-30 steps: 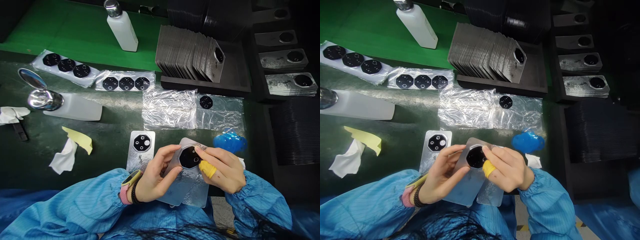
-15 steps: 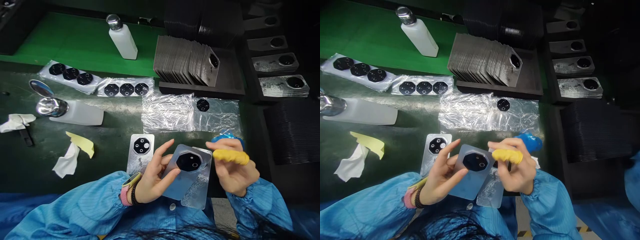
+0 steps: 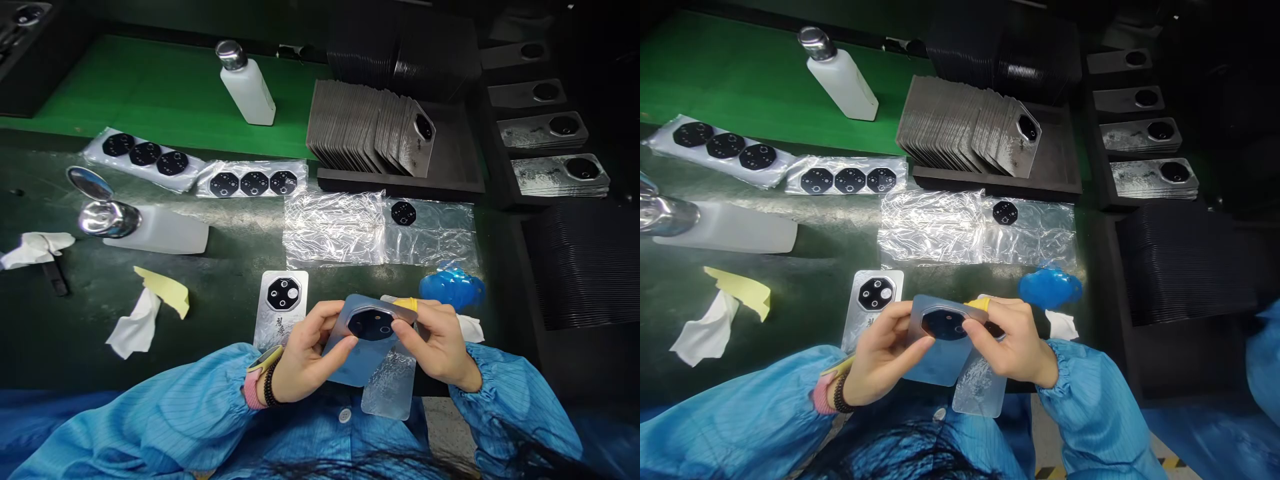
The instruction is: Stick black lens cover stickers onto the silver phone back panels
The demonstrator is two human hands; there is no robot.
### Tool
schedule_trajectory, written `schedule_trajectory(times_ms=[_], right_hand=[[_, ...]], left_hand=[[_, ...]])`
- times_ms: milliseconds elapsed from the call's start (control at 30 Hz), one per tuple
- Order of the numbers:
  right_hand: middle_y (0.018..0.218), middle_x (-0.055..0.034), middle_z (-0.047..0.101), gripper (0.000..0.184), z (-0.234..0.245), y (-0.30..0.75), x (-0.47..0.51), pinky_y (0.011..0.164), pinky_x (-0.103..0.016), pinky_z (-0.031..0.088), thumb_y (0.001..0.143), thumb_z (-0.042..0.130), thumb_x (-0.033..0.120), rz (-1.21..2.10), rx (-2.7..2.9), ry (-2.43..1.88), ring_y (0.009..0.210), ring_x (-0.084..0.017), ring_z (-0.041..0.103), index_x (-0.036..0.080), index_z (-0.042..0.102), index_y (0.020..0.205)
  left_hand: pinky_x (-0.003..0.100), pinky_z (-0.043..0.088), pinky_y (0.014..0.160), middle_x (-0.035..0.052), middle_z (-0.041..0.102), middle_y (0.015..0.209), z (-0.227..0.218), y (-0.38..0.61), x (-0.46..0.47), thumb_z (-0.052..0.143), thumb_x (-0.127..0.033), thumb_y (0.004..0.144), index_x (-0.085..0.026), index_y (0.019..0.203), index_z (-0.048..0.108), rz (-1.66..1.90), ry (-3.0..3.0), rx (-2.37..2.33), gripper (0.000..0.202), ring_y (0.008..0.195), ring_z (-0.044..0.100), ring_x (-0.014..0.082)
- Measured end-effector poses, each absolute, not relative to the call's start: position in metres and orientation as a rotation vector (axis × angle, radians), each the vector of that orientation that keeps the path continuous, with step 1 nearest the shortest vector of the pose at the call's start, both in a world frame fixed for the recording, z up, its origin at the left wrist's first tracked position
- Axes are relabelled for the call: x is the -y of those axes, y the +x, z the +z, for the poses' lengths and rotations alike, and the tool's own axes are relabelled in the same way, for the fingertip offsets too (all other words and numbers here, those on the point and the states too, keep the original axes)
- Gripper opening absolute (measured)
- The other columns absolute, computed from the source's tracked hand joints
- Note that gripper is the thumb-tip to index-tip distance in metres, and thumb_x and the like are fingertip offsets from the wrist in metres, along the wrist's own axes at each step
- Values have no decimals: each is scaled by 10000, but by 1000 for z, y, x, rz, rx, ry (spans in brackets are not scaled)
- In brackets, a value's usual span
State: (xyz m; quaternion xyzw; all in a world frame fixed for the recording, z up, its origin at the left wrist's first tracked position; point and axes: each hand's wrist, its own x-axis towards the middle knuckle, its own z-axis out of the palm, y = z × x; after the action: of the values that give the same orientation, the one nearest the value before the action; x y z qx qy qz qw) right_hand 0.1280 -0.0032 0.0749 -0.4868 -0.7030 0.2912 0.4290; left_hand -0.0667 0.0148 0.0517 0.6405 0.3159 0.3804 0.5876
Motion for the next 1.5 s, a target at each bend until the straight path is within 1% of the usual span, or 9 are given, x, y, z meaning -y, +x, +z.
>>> schedule_trajectory(times_ms=[233, 400, 533, 667, 733, 867, 1100, 1267, 1500], right_hand=[[482, 51, 488, 339, 74, 127, -1, 392, -199, 353, 941, 460, 322, 822, 1739, -1213, 403, -75, 436, 183, 581, 657], [484, 50, 460, 394, 72, 129, -4, 366, -200, 307, 950, 439, 412, 1017, 1693, -1215, 402, -73, 402, 180, 564, 657], [507, 41, 480, 404, 70, 131, -6, 368, -204, 317, 943, 447, 438, 1099, 1667, -1184, 416, -77, 417, 180, 556, 652], [500, 49, 460, 400, 69, 132, -8, 355, -202, 304, 942, 447, 456, 1127, 1665, -1175, 403, -73, 404, 183, 548, 668], [511, 51, 462, 382, 70, 132, -8, 357, -199, 301, 951, 441, 434, 1110, 1683, -1158, 408, -71, 407, 186, 542, 679], [526, 50, 472, 350, 71, 132, -7, 385, -197, 319, 967, 432, 360, 998, 1783, -1103, 439, -74, 426, 190, 534, 679], [524, 45, 490, 324, 70, 133, -3, 423, -206, 350, 967, 428, 302, 892, 1891, -1079, 455, -81, 441, 186, 536, 684], [554, 36, 525, 275, 69, 135, -3, 448, -210, 369, 951, 446, 255, 919, 1903, -1095, 485, -86, 467, 184, 544, 705], [581, 48, 487, 142, 69, 131, -5, 455, -199, 375, 849, 519, 184, 1149, 1744, -1127, 503, -80, 451, 193, 535, 708]], left_hand=[[183, 550, 640, 4, 678, 921, 54, -66, -14, 589, -142, 879, -256, 1116, 555, 973, 1491, -694, 265, 736, 664, 127], [232, 559, 756, 21, 636, 1014, 57, -63, -17, 569, -137, 881, -261, 1129, 560, 1007, 1516, -658, 277, 890, 652, 160], [226, 551, 737, 21, 622, 1025, 55, -62, -15, 559, -145, 885, -263, 1138, 551, 1006, 1502, -643, 280, 885, 640, 159], [190, 508, 588, 11, 634, 1040, 53, -62, -14, 547, -216, 918, -268, 1151, 529, 986, 1488, -664, 239, 692, 610, 111], [192, 495, 570, 11, 656, 1005, 54, -63, -15, 516, -277, 945, -253, 1150, 531, 959, 1496, -672, 208, 652, 597, 107], [227, 515, 651, 49, 684, 922, 56, -65, -23, 429, -354, 979, -186, 1053, 609, 870, 1555, -693, 257, 739, 630, 151], [222, 515, 663, 64, 700, 900, 58, -66, -28, 458, -298, 957, -154, 957, 649, 868, 1639, -735, 240, 753, 644, 160], [227, 512, 651, 67, 717, 898, 60, -65, -30, 475, -273, 936, -145, 920, 665, 838, 1636, -769, 229, 735, 645, 161], [225, 478, 572, 34, 653, 719, 61, -61, -33, 522, -423, 896, -138, 789, 677, 743, 1375, -889, 342, 636, 576, 151]])
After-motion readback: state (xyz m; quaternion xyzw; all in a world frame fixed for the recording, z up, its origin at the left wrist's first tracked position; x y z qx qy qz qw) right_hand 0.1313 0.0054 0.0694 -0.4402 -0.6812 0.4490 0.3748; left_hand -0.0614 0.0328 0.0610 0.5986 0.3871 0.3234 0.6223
